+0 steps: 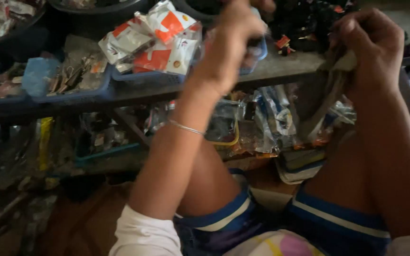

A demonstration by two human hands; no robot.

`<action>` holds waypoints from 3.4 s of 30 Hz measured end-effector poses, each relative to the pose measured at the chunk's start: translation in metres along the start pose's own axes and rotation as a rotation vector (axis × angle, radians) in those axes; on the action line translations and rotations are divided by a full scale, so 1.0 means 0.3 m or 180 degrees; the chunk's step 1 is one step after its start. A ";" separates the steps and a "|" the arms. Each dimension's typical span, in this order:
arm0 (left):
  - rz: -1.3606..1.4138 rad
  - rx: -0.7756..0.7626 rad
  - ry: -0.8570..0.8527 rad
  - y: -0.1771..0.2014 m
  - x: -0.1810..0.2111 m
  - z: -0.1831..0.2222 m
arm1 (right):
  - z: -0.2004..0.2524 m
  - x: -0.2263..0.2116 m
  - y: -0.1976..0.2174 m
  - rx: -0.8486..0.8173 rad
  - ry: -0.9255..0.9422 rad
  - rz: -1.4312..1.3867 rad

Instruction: Cleaning and inspecting motorcycle handlebar switch assemblies using a cloth.

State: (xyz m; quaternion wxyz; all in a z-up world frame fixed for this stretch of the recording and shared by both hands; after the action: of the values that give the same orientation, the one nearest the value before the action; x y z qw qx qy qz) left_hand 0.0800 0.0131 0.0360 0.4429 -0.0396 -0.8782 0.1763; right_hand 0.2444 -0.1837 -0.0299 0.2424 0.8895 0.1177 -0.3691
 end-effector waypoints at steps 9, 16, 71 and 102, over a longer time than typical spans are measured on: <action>-0.0905 -0.0562 0.0499 -0.128 -0.392 0.104 | 0.080 0.116 0.099 0.0911 -0.1415 -0.1616; -0.1472 -0.0524 -0.0391 -0.191 -0.292 0.108 | 0.044 0.097 0.096 0.1182 -0.1574 -0.2135; 0.1289 0.1561 0.0116 0.403 -0.098 -0.084 | -0.053 0.243 0.303 0.0908 -0.1404 -0.0322; -0.1094 -0.0559 0.0071 -0.020 -0.299 0.018 | -0.176 0.188 -0.312 -0.0939 0.0776 0.3002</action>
State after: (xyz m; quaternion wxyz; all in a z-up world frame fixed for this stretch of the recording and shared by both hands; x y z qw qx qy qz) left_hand 0.1305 -0.0143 -0.0335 0.4710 0.0705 -0.8791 0.0203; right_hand 0.2792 -0.0746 -0.0700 0.4902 0.8387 -0.2184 -0.0925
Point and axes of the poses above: each hand's wrist, its own z-axis away from the middle knuckle, its own y-axis out of the back of the hand, x = y × z, the point moved 9 cm from there along -z, towards the middle knuckle, and after that the axes turned 12 degrees about z, right-handed, at the moved point
